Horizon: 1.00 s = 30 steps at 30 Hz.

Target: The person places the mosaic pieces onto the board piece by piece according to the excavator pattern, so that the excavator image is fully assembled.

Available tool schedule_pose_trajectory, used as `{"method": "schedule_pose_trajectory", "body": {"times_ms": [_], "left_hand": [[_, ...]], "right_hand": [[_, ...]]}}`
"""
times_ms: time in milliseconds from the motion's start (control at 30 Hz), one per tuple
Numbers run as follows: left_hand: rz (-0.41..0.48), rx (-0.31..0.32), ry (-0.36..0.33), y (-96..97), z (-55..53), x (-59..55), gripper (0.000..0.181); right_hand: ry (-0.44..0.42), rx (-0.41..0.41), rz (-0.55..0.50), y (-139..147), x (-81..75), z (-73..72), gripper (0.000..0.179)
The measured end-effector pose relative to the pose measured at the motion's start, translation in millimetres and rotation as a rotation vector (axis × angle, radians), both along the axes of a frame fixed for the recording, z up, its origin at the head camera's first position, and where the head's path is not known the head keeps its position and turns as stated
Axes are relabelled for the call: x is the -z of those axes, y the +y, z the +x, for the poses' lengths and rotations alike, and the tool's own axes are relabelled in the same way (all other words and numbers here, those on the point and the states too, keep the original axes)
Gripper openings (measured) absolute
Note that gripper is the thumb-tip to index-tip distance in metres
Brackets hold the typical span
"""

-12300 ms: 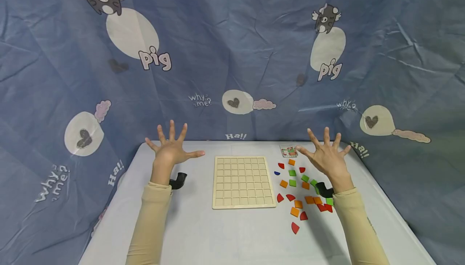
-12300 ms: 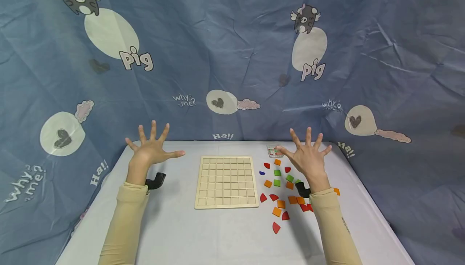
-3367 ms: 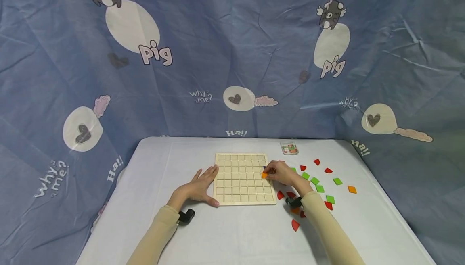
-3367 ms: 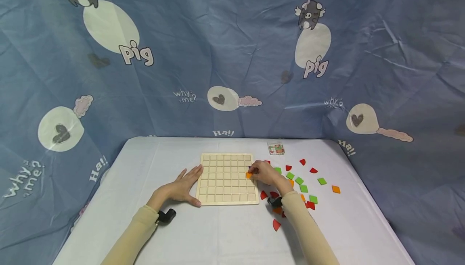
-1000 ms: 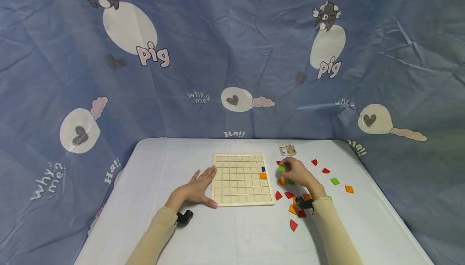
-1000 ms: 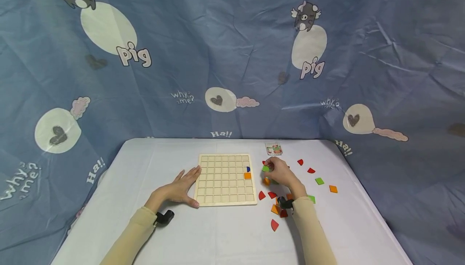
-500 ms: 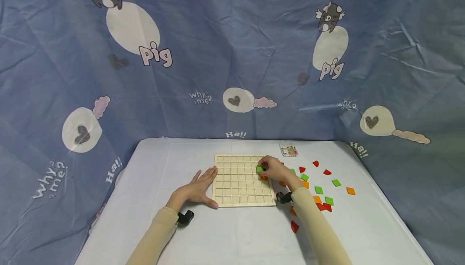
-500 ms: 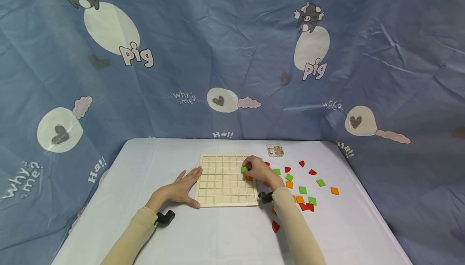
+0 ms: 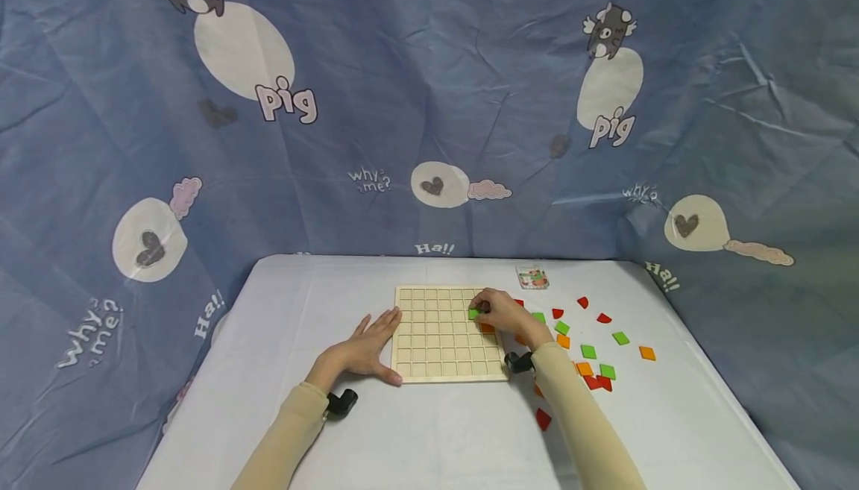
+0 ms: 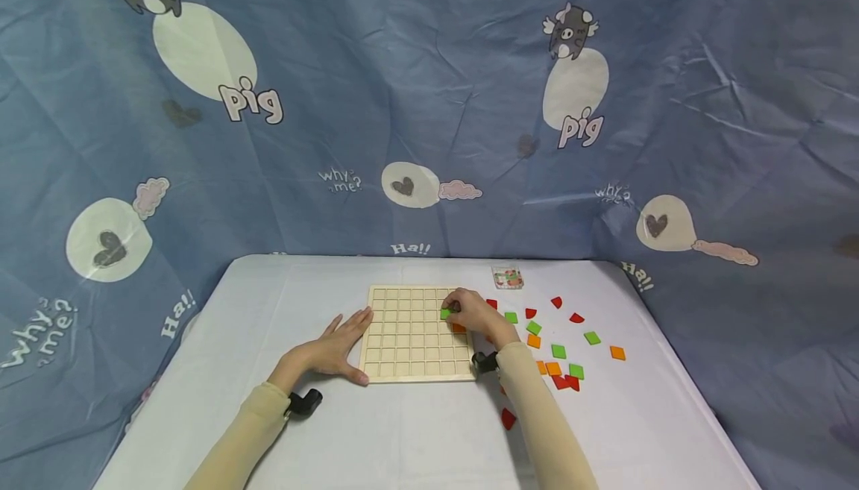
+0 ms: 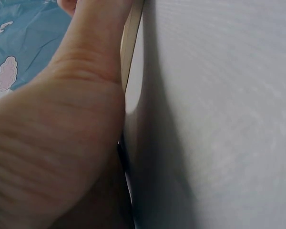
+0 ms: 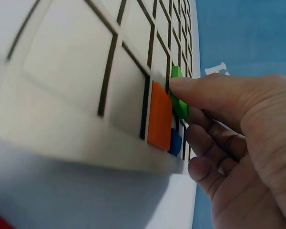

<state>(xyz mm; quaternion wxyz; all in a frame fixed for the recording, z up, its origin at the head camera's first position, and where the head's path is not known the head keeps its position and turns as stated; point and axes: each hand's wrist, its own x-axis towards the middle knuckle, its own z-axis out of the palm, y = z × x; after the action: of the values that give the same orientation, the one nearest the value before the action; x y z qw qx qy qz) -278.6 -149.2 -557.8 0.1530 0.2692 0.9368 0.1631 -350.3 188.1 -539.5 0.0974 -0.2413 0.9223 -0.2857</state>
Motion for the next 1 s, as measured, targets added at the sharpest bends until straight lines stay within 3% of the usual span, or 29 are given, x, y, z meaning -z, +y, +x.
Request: {"method": "schedule_pose_trajectory", "body": {"times_ms": [300,700,800,1000], "left_hand": [[0.007,0.004,-0.005,1.1,1.0,-1.4,0.136],[0.031,0.014,0.006,1.3,0.2,-3.8,0.135],[0.022,0.013,0.003,1.4,1.0,-4.9,0.135],[0.014,0.003,0.001,2.1,0.6,-3.4,0.136]], "right_hand": [[-0.036,-0.007,0.018,-4,-3.6,-0.9,0.020],[-0.003,0.000,0.017,-2,-4.3,-0.6,0.019],[0.003,0.025,0.006,0,-3.9,3.1,0.024],[-0.002,0.131,-0.126,25,-10.0,17.0,0.025]]}}
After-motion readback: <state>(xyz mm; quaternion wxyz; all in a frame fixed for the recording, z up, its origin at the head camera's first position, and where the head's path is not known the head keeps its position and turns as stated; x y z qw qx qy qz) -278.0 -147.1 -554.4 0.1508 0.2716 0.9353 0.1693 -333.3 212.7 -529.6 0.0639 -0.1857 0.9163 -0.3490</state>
